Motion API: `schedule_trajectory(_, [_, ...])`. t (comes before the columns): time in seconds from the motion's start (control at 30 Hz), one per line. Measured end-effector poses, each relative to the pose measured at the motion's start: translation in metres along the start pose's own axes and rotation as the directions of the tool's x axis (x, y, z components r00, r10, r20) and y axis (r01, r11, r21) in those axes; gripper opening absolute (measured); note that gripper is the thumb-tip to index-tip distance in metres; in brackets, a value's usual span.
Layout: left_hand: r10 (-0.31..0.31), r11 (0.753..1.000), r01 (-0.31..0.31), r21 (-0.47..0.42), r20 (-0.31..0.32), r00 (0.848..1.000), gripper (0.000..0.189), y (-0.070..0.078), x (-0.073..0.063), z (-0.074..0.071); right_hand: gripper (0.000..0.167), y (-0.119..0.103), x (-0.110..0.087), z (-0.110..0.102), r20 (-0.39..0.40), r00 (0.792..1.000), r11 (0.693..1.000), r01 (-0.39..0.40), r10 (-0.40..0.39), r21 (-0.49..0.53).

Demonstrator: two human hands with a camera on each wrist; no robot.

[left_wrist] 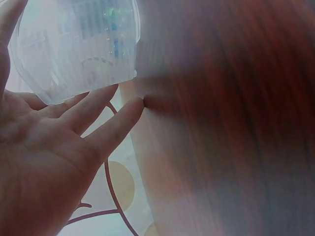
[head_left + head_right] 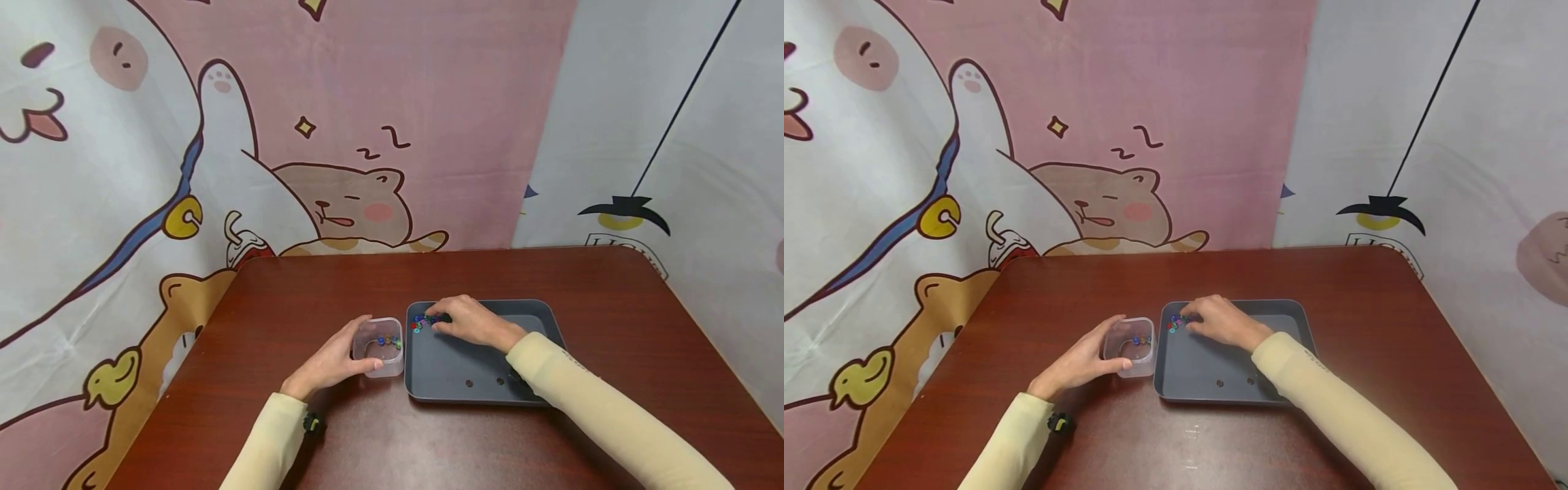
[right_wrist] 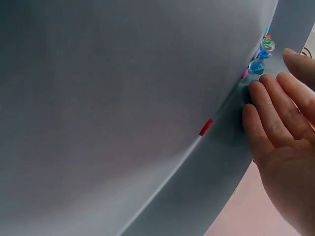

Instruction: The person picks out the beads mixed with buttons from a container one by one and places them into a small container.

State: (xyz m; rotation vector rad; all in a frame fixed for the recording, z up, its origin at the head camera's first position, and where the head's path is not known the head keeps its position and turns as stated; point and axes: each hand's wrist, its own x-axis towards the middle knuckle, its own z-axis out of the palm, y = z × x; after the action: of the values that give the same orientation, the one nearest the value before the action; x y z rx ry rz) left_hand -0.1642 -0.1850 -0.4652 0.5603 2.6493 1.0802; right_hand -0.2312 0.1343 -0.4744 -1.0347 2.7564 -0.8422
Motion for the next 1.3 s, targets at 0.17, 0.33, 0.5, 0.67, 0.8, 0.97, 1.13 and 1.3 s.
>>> schedule_trajectory(0.17, [0.011,1.0,-0.011,-0.006,0.004,1.0,0.098,-0.0001,0.0006,-0.0003,0.032,0.0008,0.0008,0.0013,0.0,1.0,1.0,-0.002,0.002,-0.012])
schedule_trajectory(0.33, [0.018,1.0,-0.018,-0.009,0.005,1.0,0.097,-0.0009,0.0008,-0.0007,0.031,0.0032,0.0015,0.004,0.003,1.0,1.0,-0.002,0.002,-0.007])
schedule_trajectory(0.5, [0.02,1.0,-0.02,-0.015,0.008,1.0,0.096,-0.0012,0.0008,-0.0007,0.03,0.0041,0.0014,0.0048,0.004,1.0,1.0,0.011,-0.01,-0.023])
schedule_trajectory(0.67, [0.016,1.0,-0.016,-0.02,0.01,1.0,0.095,-0.0009,0.0006,-0.0009,0.029,0.0051,0.0011,0.0053,0.005,0.999,0.998,0.041,-0.041,-0.05])
schedule_trajectory(0.8, [0.013,1.0,-0.013,-0.019,0.009,1.0,0.095,-0.0004,0.0004,-0.001,0.028,0.0058,0.0011,0.0063,0.016,0.999,0.997,0.051,-0.05,-0.065])
schedule_trajectory(0.97, [0.014,1.0,-0.013,-0.013,0.008,1.0,0.095,-0.0015,0.0006,-0.0008,0.026,0.0068,0.0019,0.0079,0.023,0.996,0.991,0.093,-0.091,-0.099])
schedule_trajectory(1.13, [0.024,1.0,-0.024,-0.013,0.008,1.0,0.097,-0.0023,0.0001,-0.0012,0.024,0.0059,0.0016,0.0077,0.014,0.991,0.983,0.136,-0.135,-0.125])
schedule_trajectory(1.3, [0.022,1.0,-0.022,-0.012,0.006,1.0,0.097,-0.0015,-0.0006,-0.0016,0.022,0.0057,0.0019,0.0086,0.008,0.987,0.975,0.16,-0.16,-0.153])
